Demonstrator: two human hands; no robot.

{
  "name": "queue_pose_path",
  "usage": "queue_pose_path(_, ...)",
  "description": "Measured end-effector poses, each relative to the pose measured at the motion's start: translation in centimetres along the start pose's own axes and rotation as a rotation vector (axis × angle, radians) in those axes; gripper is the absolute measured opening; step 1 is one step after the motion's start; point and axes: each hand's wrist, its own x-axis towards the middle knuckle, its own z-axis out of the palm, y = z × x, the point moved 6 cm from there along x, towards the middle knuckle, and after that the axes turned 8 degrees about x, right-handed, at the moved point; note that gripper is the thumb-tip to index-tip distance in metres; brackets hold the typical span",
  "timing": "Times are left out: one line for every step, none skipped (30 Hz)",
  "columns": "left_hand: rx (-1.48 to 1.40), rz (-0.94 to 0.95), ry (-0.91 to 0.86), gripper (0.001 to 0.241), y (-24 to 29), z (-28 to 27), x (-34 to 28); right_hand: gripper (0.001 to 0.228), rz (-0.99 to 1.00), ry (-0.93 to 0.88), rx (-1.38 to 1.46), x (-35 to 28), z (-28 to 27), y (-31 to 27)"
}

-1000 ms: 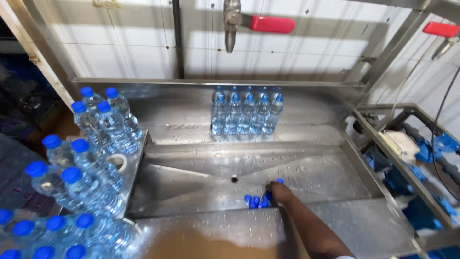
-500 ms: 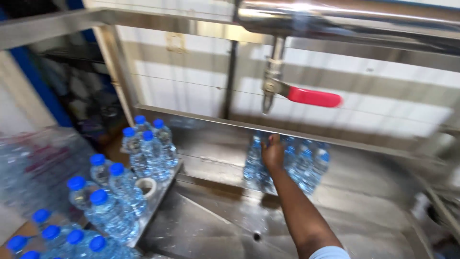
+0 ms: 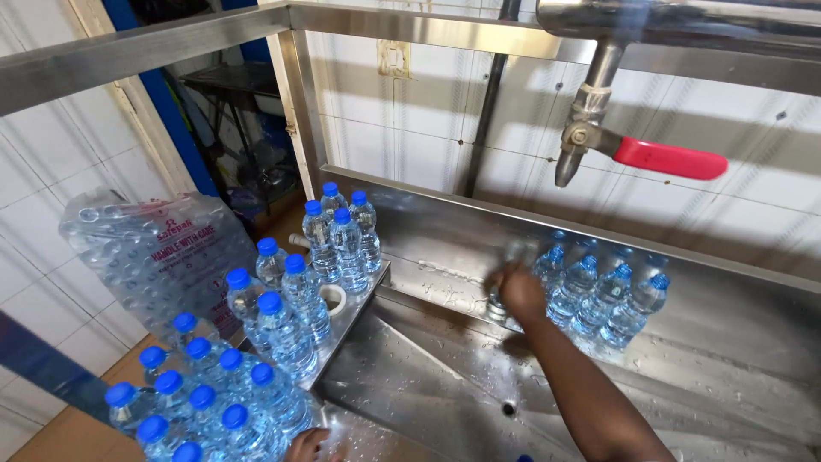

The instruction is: Manually capping water bottles and organizing them into rows in a stainless steel tray at a production station.

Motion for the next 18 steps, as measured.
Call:
queue_pose_path(-0.005,0.019,0.007,0.023,0.5,2.2,2.9,0.007,-0.028,-0.097,0.18,-2.8,0.4,-1.5)
queue_pose_path(-0.007,0.025,0.008,0.023,1.5,1.6,3.4,0.007,-0.025,-0.091,0.183,-5.5,-0.5,-2.9)
queue_pose_path(-0.163,-0.486,-0.322,0.029,-0.3,3.1,2.9,0.011,-0.128,-0.026,0.278,-8.0,-1.8,-5.1)
queue_pose_path(-0.319,-1.011,-0.633,0.038,-0.8,4.2,0.7,0.027,-0.23,0.041,0.373,-10.5,-3.1,-7.2)
queue_pose_path(-0.319,-1.012,-0.631,0.038,-0.1,4.0,1.9,0.027,-0.232,0.04,0.373,-12.7,-3.1,-8.3)
queue_pose_path(-0.628,-1.347,-0.741,0.066,0.9,4.7,1.3,0.02,-0.024,-0.062,0.576,-14.7,-2.3,-8.4)
queue_pose_path(-0.963,-1.664,-0.843,0.094,3.0,5.1,0.8,0.016,0.198,-0.164,0.773,-17.4,-1.2,-8.4)
queue_pose_path(-0.96,-1.669,-0.847,0.094,2.3,6.6,-0.9,0.016,0.203,-0.166,0.772,-20.0,0.3,-9.6)
queue_pose_path(-0.802,-1.544,-0.913,0.086,1.0,8.2,-1.8,0.018,0.195,-0.071,0.938,-22.2,1.3,-10.8)
queue_pose_path(-0.648,-1.413,-0.969,0.094,-0.3,9.8,-2.7,0.027,0.184,0.027,1.104,-24.4,2.3,-12.0)
queue_pose_path(-0.651,-1.404,-0.97,0.094,2.3,7.1,-1.0,0.027,0.181,0.035,1.104,-25.0,3.2,-11.8)
queue_pose_path(-0.425,-1.305,-0.863,0.066,4.0,3.6,1.4,0.047,0.437,-0.172,1.068,-26.1,5.8,-10.9)
queue_pose_path(-0.21,-1.197,-0.748,0.039,5.9,-0.1,3.8,0.072,0.693,-0.379,1.012,-27.8,8.1,-10.2)
queue_pose_path(-0.213,-1.192,-0.747,0.039,5.2,0.0,3.8,0.072,0.69,-0.374,1.014,-27.9,6.9,-10.1)
queue_pose_path(-0.208,-1.041,-0.659,0.034,4.7,-0.1,4.8,0.072,0.751,-0.511,1.332,-28.4,6.5,-10.9)
queue_pose_path(-0.202,-0.892,-0.569,0.031,4.2,-0.3,5.6,0.074,0.795,-0.649,1.656,-29.0,5.7,-11.9)
queue_pose_path(-0.206,-0.893,-0.569,0.031,4.9,-1.0,6.8,0.074,0.794,-0.647,1.652,-28.4,3.7,-13.0)
queue_pose_path(-0.368,-1.142,-0.591,0.04,5.1,-1.3,6.8,0.046,0.657,-0.565,1.526,-27.4,1.2,-13.9)
